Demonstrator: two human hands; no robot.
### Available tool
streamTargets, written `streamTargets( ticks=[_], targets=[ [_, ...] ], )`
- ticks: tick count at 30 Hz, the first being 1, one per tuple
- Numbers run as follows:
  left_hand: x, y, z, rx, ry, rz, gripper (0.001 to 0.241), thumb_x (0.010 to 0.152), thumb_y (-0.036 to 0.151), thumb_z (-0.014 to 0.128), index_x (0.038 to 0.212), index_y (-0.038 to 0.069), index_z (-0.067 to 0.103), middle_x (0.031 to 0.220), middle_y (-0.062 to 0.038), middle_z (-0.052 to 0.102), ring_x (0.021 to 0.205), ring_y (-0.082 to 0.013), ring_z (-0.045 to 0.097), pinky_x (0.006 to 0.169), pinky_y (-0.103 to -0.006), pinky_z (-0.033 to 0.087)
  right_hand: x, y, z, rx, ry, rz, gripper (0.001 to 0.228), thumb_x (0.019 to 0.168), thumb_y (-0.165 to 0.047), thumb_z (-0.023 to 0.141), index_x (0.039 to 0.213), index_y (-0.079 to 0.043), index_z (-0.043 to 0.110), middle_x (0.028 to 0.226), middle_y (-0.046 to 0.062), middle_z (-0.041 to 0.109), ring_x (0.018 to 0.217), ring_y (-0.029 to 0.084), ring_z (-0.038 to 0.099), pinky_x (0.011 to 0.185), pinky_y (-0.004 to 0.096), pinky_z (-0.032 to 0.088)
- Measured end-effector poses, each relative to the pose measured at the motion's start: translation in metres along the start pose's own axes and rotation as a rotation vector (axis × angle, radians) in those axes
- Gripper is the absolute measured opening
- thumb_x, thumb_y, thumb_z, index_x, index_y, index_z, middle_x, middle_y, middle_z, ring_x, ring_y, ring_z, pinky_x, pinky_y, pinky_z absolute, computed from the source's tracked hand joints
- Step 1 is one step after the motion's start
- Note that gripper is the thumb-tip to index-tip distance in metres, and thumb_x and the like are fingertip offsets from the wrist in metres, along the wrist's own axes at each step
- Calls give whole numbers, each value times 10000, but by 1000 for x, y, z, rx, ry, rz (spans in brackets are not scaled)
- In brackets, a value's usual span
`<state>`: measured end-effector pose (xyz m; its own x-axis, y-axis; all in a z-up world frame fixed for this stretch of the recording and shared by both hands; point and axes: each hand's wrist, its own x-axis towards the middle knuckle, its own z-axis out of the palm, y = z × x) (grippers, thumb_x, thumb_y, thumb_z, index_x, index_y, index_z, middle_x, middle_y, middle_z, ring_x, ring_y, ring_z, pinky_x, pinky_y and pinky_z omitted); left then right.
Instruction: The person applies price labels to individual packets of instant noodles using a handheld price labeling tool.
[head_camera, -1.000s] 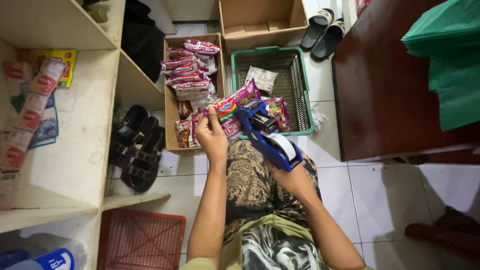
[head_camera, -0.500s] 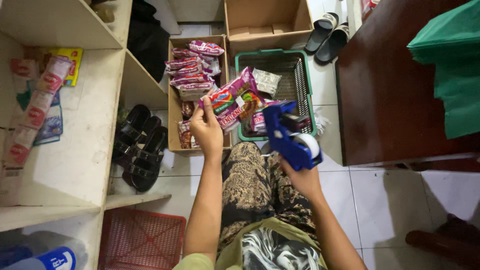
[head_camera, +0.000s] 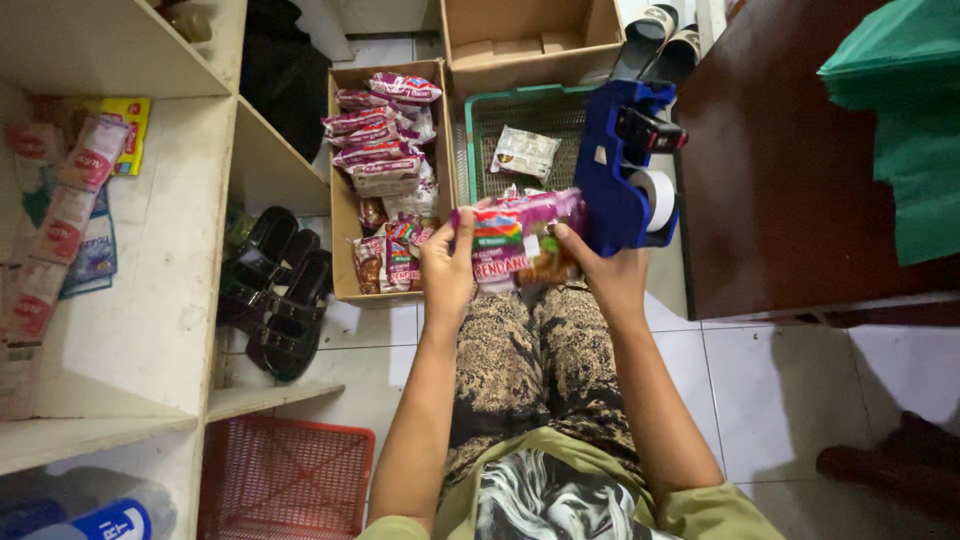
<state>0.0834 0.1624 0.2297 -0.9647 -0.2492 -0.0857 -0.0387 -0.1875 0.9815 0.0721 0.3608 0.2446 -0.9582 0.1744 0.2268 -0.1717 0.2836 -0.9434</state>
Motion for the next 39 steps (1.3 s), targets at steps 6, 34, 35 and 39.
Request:
streamTargets(
  ticks=[6, 34, 35, 39],
  targets=[
    [-25, 15, 5, -16, -217, -43, 603, 1012, 451, 577, 1529, 140, 559, 1090, -88, 764, 920, -100, 714, 817, -274, 575, 2, 4, 3, 376, 0, 105, 544, 812, -167, 890, 1243, 42, 632, 1214, 98, 688, 1070, 173, 687, 948, 302, 565],
    [-24, -9, 2, 62, -269, -142, 806, 852, 191, 790, 1539, 70, 387, 1214, -137, 702, 1076, -202, 707, 917, -332, 600, -12, -1, -1, 36, -136, 36, 462, 814, -220, 900, 1136, 37, 691, 1025, 83, 755, 879, 137, 712, 796, 286, 609],
    [-22, -12, 3, 36, -282, -91, 793, 862, 199, 801, 1526, 46, 397, 1231, -137, 701, 1106, -200, 700, 950, -328, 589, -12, 1, -2, 39, -154, 26, 480, 806, -215, 902, 1150, 38, 684, 1036, 83, 752, 890, 134, 706, 807, 287, 600],
    [-21, -23, 4, -22, -307, 13, 765, 879, 230, 806, 1507, 13, 425, 1256, -144, 683, 1139, -199, 675, 975, -337, 571, -12, 8, 2, 107, -166, 41, 503, 794, -220, 894, 1167, 37, 674, 1059, 74, 750, 901, 120, 695, 820, 287, 601]
  ],
)
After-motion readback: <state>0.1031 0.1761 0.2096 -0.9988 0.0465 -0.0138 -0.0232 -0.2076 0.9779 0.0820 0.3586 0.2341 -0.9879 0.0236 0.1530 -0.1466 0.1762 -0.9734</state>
